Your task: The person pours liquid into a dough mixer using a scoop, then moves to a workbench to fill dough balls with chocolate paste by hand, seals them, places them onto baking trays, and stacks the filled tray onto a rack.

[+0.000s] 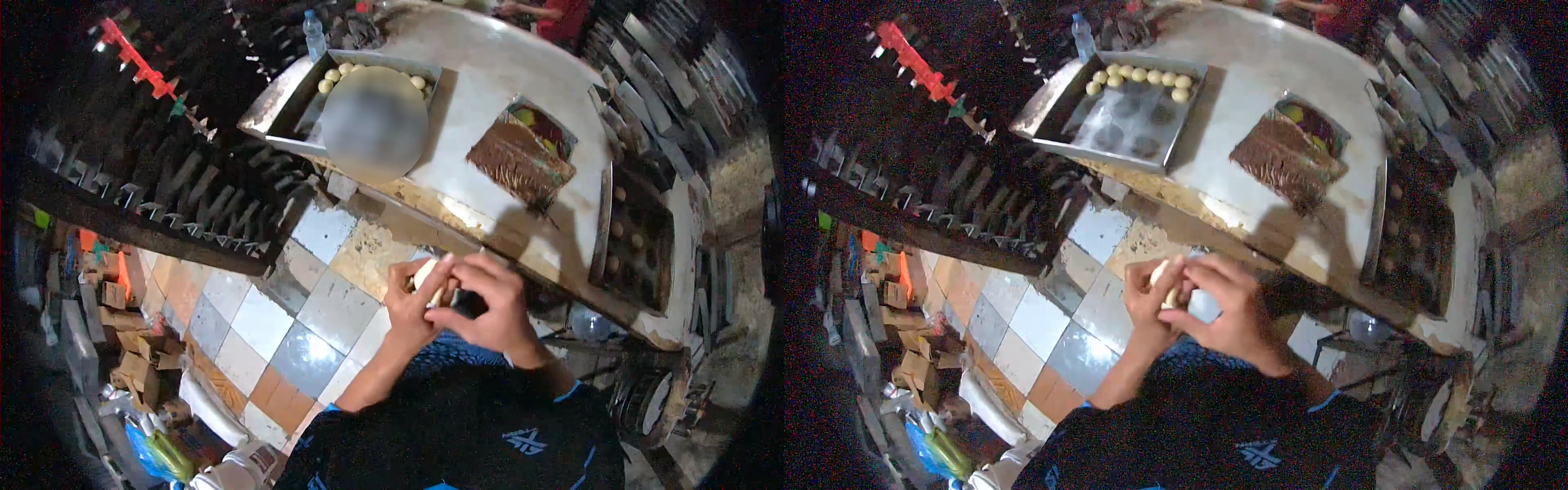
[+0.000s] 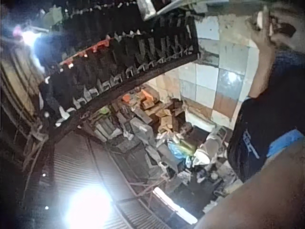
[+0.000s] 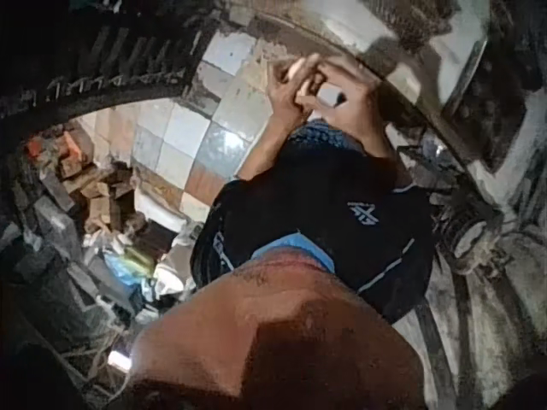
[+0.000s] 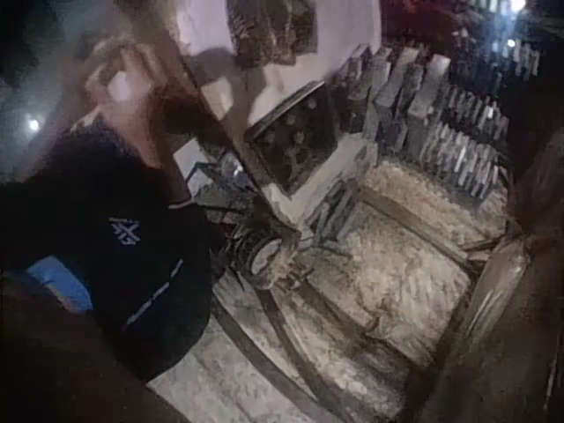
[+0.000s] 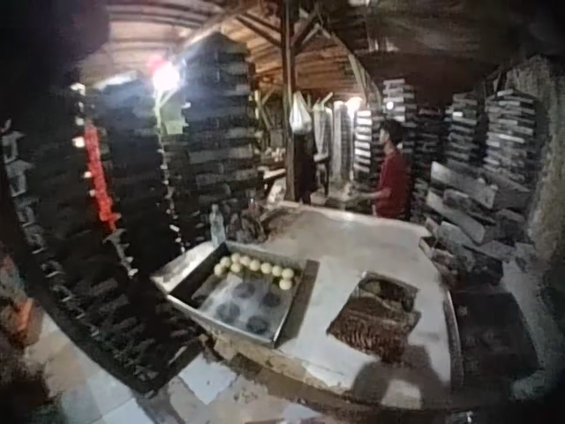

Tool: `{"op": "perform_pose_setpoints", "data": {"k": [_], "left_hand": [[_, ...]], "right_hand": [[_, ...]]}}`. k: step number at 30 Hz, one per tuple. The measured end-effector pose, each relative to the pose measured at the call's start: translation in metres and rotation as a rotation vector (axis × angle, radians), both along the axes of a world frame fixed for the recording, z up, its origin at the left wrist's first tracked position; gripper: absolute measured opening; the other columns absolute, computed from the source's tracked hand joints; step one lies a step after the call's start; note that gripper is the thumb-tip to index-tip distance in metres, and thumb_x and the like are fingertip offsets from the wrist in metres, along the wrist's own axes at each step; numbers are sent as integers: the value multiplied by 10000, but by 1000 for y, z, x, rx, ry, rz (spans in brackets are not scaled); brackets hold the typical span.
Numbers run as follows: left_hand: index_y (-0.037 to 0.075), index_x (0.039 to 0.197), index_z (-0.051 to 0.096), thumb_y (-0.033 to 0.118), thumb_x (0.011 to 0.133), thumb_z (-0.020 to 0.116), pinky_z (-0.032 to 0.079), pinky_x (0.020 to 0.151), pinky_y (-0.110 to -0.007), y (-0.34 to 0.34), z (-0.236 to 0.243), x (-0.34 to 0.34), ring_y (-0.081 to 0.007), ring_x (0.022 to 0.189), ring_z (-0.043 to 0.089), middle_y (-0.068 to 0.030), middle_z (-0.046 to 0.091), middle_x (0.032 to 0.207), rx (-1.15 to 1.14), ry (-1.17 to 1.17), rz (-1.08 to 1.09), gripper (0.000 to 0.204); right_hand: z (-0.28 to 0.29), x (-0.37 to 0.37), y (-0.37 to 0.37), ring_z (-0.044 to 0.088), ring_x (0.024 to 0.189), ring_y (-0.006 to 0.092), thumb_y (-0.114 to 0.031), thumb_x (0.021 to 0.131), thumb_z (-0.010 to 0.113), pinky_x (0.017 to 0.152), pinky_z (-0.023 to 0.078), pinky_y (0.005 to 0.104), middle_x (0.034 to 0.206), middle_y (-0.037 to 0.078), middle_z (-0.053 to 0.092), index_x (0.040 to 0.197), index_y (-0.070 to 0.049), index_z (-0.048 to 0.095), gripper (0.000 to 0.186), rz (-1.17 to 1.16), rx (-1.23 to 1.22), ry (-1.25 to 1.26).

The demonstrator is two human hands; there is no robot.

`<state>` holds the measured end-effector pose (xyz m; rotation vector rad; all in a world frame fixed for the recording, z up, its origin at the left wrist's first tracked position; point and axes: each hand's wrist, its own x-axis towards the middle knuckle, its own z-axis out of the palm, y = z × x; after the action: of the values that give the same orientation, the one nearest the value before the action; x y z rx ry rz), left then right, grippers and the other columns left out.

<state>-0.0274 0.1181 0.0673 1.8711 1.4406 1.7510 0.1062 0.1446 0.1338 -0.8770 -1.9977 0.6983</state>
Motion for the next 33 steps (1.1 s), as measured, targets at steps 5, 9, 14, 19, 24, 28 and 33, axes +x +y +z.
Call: {"op": "perform_pose_setpoints", "data": {"k": [5,9,14,19,24,28,33], "left_hand": [[15,1257,487,64,680,670,414,814,-284,14,7,29,-186,964,483,-113,444,1068,-236,-584,-369,608],[16,1005,584,423,887,490,370,866,-329,43,6,66,-207,967,439,-96,394,1110,-268,-999,-890,434],[30,962,577,313,904,526,379,808,-324,98,24,138,-211,893,449,-104,442,919,-44,-393,-807,294],[4,1187,418,251,735,750,374,766,-294,139,53,238,-191,875,437,-113,422,991,51,-370,-639,612],[11,1018,578,347,629,829,445,722,-324,186,51,329,-220,877,548,-119,557,945,-10,-335,-1070,572],[36,949,587,273,787,699,476,725,-311,190,1,358,-240,893,583,-139,597,955,-498,-274,-878,308],[43,1184,474,196,919,521,417,959,-350,192,-131,412,-197,1085,545,-112,557,1144,-918,-83,-1274,309]], "right_hand": [[14,22,5,641,760,235,-79,688,747,675,508,318,879,104,644,852,-6,671,195,-177,127,18],[21,83,19,635,769,161,-60,688,764,645,502,287,886,88,648,869,-35,686,198,-267,-140,109],[13,154,38,634,856,175,33,742,700,749,530,271,955,142,606,989,60,611,264,-91,-340,578],[4,236,64,631,942,276,18,677,696,822,509,348,1057,184,621,1055,21,617,386,-361,240,190],[-21,301,95,633,823,285,-64,770,656,732,507,333,922,169,646,936,26,632,190,-286,243,606],[-24,377,93,593,938,307,-133,872,573,792,493,371,997,150,619,910,0,626,149,-294,-30,-19],[-47,405,82,567,1001,322,-192,925,480,862,454,422,1099,155,569,1042,-24,580,228,-641,62,-56]]}}
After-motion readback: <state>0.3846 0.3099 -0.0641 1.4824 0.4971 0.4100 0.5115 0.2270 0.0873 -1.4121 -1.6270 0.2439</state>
